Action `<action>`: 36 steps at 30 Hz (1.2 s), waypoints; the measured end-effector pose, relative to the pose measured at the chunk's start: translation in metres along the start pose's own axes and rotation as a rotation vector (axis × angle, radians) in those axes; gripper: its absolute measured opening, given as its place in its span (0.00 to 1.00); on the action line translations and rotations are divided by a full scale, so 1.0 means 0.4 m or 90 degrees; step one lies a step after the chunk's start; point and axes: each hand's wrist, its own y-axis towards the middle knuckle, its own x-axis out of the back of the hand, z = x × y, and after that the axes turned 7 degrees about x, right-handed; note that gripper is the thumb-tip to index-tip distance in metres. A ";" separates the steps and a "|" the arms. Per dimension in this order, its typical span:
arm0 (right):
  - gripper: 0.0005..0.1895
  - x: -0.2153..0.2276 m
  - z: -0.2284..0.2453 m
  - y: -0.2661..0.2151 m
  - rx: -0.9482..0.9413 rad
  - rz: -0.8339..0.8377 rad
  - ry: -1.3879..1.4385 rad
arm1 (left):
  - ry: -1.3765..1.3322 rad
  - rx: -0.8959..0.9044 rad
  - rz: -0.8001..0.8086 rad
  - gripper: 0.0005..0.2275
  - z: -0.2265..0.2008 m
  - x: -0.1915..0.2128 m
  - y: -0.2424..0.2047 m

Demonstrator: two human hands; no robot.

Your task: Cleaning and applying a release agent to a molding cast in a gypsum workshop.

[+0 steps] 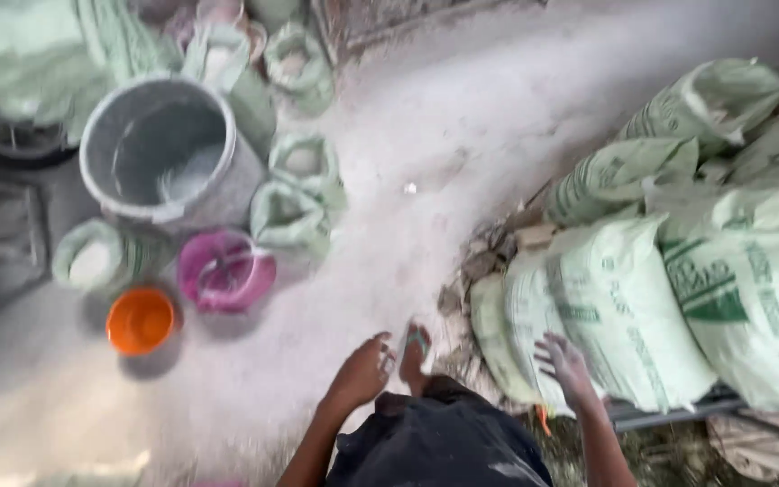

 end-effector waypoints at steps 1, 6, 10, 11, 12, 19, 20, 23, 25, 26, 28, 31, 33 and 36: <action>0.29 -0.031 0.060 0.035 0.009 -0.009 0.006 | 0.006 -0.013 -0.002 0.22 -0.047 0.061 0.067; 0.28 -0.137 0.244 0.203 -0.038 0.065 0.010 | 0.010 -0.058 0.027 0.20 -0.228 0.249 0.283; 0.28 -0.243 0.424 0.430 0.001 0.076 0.027 | -0.047 -0.057 -0.081 0.18 -0.241 0.294 0.523; 0.28 -0.262 0.465 0.487 0.015 0.095 0.052 | -0.011 -0.057 -0.037 0.16 -0.228 0.294 0.593; 0.27 -0.290 0.512 0.559 0.034 0.115 0.080 | 0.028 -0.062 0.002 0.19 -0.217 0.305 0.674; 0.21 -0.370 0.812 1.097 0.127 0.109 0.058 | -0.079 -0.087 -0.006 0.19 -0.444 0.561 1.199; 0.22 -0.373 0.898 1.139 0.078 0.093 -0.053 | -0.100 -0.080 0.008 0.13 -0.522 0.629 1.239; 0.28 -0.356 1.059 1.332 0.045 0.106 -0.060 | -0.108 -0.145 0.025 0.30 -0.727 0.771 1.391; 0.31 -0.381 1.162 1.451 0.058 0.139 0.056 | -0.082 -0.213 0.029 0.35 -0.839 0.839 1.499; 0.30 -0.397 1.234 1.499 0.024 0.207 0.240 | -0.024 -0.318 -0.022 0.30 -0.898 0.859 1.554; 0.32 -0.449 1.369 1.597 -0.016 0.283 0.420 | 0.033 -0.416 -0.078 0.27 -1.007 0.894 1.663; 0.35 -0.526 1.533 1.803 0.033 0.333 0.621 | 0.106 -0.470 -0.085 0.27 -1.114 0.929 1.872; 0.38 -0.536 1.595 1.993 0.059 0.802 0.866 | 0.065 -0.478 -0.102 0.27 -1.124 0.923 2.047; 0.46 -0.483 1.737 2.216 -0.246 0.306 0.705 | 0.140 -0.205 -0.096 0.27 -1.162 1.014 2.266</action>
